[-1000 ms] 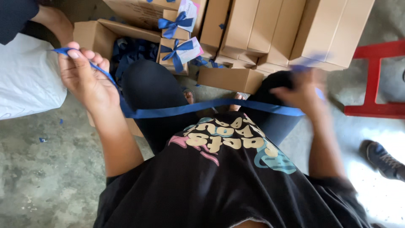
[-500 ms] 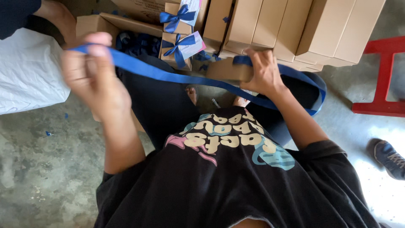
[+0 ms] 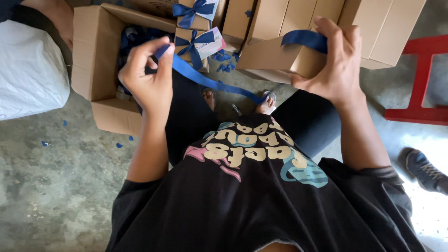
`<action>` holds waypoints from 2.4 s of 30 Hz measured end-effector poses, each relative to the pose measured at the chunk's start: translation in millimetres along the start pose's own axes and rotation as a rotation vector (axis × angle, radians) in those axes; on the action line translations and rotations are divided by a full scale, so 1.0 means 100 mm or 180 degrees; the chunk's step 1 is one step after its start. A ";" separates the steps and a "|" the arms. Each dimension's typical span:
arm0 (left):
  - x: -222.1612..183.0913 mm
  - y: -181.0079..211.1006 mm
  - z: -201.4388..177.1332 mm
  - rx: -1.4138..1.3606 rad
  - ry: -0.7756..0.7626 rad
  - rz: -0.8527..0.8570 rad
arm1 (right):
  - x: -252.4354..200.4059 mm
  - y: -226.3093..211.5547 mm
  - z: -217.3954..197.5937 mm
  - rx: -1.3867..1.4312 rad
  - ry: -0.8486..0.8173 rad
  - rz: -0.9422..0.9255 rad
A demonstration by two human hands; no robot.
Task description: The person ties blue ribbons onto gift boxes by hand and using scissors to cut the ribbon, then places the finished boxes into larger containers.
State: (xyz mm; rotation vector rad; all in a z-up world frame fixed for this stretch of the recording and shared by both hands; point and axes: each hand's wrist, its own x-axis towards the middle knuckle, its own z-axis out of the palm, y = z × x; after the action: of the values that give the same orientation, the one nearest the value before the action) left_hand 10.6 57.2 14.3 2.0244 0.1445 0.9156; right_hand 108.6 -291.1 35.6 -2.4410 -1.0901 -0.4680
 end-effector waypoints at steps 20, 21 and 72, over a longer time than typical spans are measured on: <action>-0.17 -0.48 0.07 0.0111 0.0036 0.0084 | -0.29 -0.03 0.00 -0.0572 -0.0719 -0.0154; -0.16 -0.47 0.08 0.0102 0.0026 0.0069 | -0.30 -0.04 0.03 -0.0575 -0.0736 -0.0144; -0.16 -0.35 0.34 -0.0263 -0.0504 0.0159 | 0.02 -0.07 1.75 -0.0559 -0.1750 -0.0575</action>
State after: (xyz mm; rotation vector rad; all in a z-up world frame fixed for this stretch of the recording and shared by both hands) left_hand 29.5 48.8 -33.0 2.0218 -0.0307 0.7753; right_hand 127.2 -197.0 -110.8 -2.7180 -1.5523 0.0759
